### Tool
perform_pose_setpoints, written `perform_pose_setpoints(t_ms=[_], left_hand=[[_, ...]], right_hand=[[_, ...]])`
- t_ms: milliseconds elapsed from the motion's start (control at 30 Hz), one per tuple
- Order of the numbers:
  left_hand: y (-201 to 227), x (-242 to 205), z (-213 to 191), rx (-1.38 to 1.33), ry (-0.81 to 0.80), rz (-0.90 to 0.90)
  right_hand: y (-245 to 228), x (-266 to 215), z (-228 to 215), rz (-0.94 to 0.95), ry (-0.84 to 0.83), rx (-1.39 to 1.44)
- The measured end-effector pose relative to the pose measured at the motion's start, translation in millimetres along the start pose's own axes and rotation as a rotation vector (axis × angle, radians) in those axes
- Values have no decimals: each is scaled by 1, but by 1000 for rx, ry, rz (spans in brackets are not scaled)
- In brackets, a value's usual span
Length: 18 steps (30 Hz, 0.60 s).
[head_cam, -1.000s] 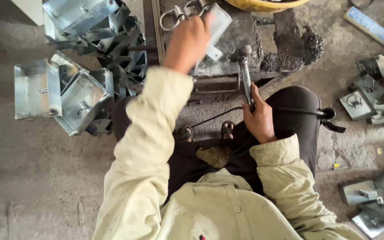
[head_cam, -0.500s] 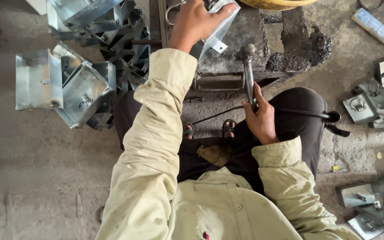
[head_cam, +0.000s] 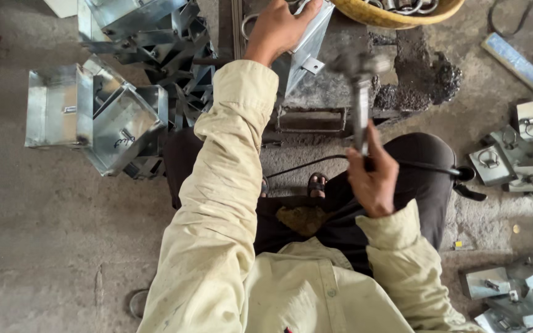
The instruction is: The person sits on the floor and welds metal hasps onto small rectangular metal boxes using a handheld welding torch. They pick up a box, place a hasp on it, and weld it in place, repeating this process for multiple units.
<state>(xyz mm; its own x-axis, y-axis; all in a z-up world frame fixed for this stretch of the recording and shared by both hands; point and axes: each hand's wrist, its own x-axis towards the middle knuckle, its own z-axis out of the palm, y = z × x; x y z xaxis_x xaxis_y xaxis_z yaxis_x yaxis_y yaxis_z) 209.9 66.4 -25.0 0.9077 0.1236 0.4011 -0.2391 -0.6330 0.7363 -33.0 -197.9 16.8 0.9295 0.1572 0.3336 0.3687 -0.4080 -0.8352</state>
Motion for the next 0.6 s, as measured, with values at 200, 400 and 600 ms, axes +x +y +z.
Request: perform_pose_setpoints(t_ms=[200, 400, 600], left_hand=[[-7, 0, 15, -225, -239, -281], [-4, 3, 6, -131, -185, -342], [0, 0, 6, -265, -210, -379]], right_hand=[[-58, 27, -33, -493, 310, 318], [-29, 33, 15, -384, 132, -136], [-31, 35, -9, -141, -74, -176]])
